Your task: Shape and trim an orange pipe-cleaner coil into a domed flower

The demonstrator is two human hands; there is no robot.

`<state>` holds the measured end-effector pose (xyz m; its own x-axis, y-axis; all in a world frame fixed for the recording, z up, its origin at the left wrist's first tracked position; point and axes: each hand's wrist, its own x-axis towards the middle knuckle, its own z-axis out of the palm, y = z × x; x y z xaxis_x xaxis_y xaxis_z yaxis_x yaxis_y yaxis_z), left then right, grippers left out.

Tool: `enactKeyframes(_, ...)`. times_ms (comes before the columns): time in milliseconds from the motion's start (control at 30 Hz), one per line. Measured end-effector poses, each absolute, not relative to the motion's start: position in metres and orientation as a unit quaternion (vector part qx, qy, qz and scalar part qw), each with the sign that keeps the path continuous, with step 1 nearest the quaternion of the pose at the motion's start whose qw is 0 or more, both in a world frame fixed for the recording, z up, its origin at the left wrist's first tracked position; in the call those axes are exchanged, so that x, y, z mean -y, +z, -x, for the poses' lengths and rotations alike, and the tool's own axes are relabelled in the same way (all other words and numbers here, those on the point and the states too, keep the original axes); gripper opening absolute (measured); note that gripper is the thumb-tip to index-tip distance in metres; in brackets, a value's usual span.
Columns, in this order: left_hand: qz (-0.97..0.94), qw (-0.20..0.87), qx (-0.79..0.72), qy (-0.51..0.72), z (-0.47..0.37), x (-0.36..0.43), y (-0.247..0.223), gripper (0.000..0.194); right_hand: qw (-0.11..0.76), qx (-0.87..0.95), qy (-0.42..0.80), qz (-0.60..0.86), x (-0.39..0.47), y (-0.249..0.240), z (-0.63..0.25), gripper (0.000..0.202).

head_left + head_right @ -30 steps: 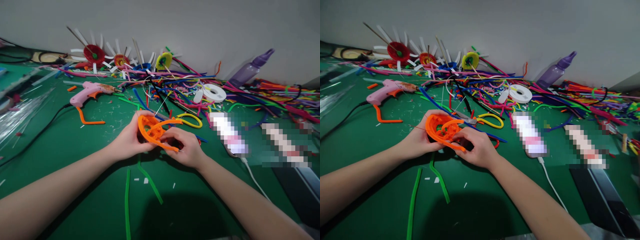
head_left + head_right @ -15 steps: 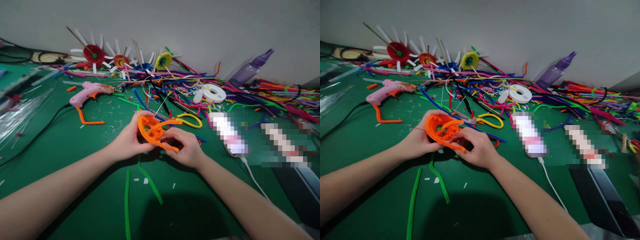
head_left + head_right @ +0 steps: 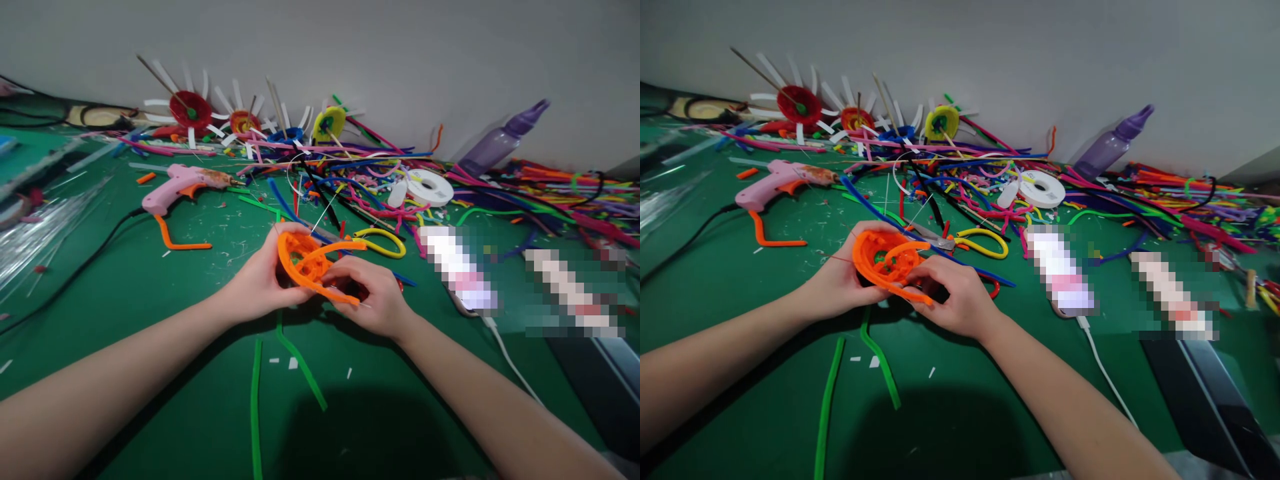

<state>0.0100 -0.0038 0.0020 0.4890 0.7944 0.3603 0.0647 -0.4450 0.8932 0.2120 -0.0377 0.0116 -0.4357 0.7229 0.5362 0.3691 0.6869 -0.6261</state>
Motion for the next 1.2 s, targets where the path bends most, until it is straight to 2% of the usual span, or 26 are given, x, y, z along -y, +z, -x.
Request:
enactKeyframes(300,-0.740,0.444,-0.295,0.409,-0.0101,0.0035,0.0021,0.061,0.399,0.821,0.225,0.339,0.0384,0.0148,-0.2134,0.027)
enactKeyframes(600,-0.733,0.457,-0.297,0.407,-0.0120,0.0054,0.0051,0.058,0.414,0.812,0.228,0.343,0.0383,0.0140,-0.2118,0.016)
enactKeyframes(1000,-0.735,0.459,-0.283,0.411,-0.0112,0.0049,0.0041,0.058,0.414,0.771,0.311,0.371,0.0394,0.0164,-0.2139,0.020)
enactKeyframes(1200,-0.736,0.458,-0.281,0.412,-0.0120,0.0052,0.0056,0.058,0.411,0.760,0.309,0.397,0.0397,0.0152,-0.2134,0.020)
